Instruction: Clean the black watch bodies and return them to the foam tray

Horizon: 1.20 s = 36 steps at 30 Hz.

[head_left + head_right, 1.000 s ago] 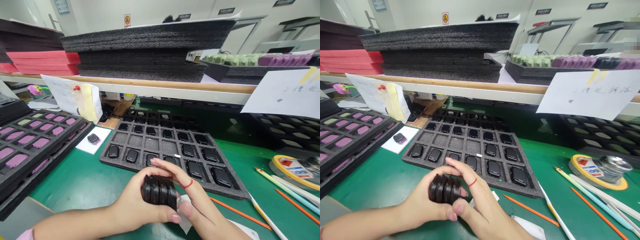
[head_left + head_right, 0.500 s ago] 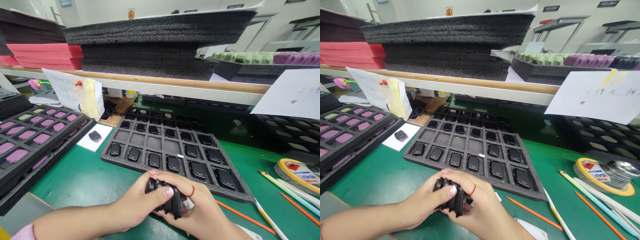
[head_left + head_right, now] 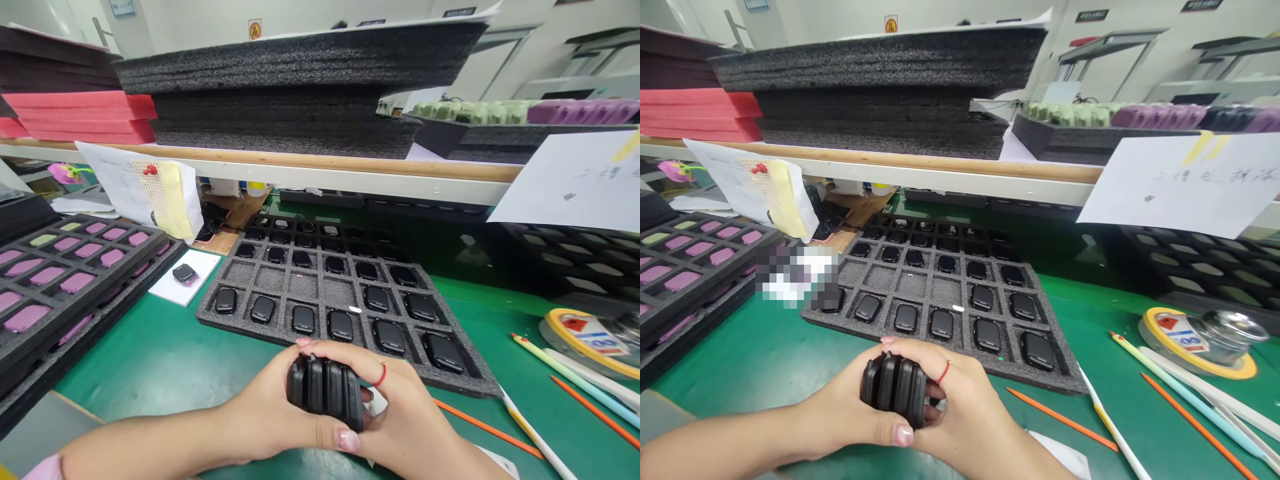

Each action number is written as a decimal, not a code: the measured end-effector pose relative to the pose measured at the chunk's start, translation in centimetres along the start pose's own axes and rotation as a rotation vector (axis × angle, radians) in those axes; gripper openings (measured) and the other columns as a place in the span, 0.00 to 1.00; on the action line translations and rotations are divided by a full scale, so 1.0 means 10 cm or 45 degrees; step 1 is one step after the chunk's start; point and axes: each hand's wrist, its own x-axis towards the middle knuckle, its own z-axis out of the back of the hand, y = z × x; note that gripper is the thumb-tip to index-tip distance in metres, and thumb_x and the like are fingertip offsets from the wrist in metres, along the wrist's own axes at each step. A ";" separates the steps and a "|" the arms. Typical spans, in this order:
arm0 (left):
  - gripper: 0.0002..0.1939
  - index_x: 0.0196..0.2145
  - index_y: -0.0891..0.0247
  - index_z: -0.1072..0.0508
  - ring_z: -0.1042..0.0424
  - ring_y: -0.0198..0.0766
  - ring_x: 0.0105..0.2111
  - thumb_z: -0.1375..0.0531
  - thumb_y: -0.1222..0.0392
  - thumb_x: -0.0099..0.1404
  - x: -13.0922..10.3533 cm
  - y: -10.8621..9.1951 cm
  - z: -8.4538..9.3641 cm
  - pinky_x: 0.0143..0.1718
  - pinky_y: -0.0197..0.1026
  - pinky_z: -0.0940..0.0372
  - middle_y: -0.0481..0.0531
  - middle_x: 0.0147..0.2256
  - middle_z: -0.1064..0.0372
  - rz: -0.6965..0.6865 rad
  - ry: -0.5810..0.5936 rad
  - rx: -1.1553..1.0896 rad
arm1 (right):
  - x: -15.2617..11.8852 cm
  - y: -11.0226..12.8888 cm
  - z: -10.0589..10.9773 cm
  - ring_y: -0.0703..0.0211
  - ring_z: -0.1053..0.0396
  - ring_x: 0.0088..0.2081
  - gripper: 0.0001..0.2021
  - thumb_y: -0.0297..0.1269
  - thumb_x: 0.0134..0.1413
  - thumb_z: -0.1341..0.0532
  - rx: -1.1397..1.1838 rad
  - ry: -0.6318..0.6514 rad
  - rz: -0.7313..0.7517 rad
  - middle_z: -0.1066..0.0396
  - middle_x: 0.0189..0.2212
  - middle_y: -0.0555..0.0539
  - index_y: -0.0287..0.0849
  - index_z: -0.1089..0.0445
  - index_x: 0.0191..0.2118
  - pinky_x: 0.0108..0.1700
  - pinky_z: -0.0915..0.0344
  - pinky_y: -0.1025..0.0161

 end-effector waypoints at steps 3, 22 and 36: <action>0.27 0.50 0.62 0.26 0.25 0.42 0.44 0.26 0.65 0.53 0.00 -0.02 -0.02 0.52 0.50 0.33 0.55 0.42 0.24 -0.013 0.020 -0.016 | 0.01 -0.02 -0.01 0.54 0.21 0.48 0.28 0.28 0.43 0.28 -0.037 -0.008 0.019 0.22 0.50 0.46 0.47 0.30 0.54 0.43 0.23 0.70; 0.25 0.45 0.65 0.25 0.29 0.43 0.46 0.26 0.68 0.49 0.07 -0.02 -0.06 0.50 0.42 0.34 0.52 0.43 0.28 -0.150 -0.150 0.355 | 0.08 0.09 -0.18 0.49 0.28 0.56 0.11 0.46 0.55 0.33 0.547 -0.113 -0.575 0.21 0.48 0.43 0.48 0.21 0.40 0.59 0.32 0.53; 0.20 0.41 0.65 0.23 0.27 0.38 0.41 0.25 0.67 0.49 0.04 -0.04 -0.08 0.46 0.39 0.33 0.51 0.37 0.25 0.049 -0.125 0.095 | 0.06 0.23 -0.06 0.49 0.30 0.59 0.18 0.35 0.49 0.35 0.549 -0.010 -0.739 0.28 0.57 0.43 0.47 0.24 0.48 0.55 0.28 0.54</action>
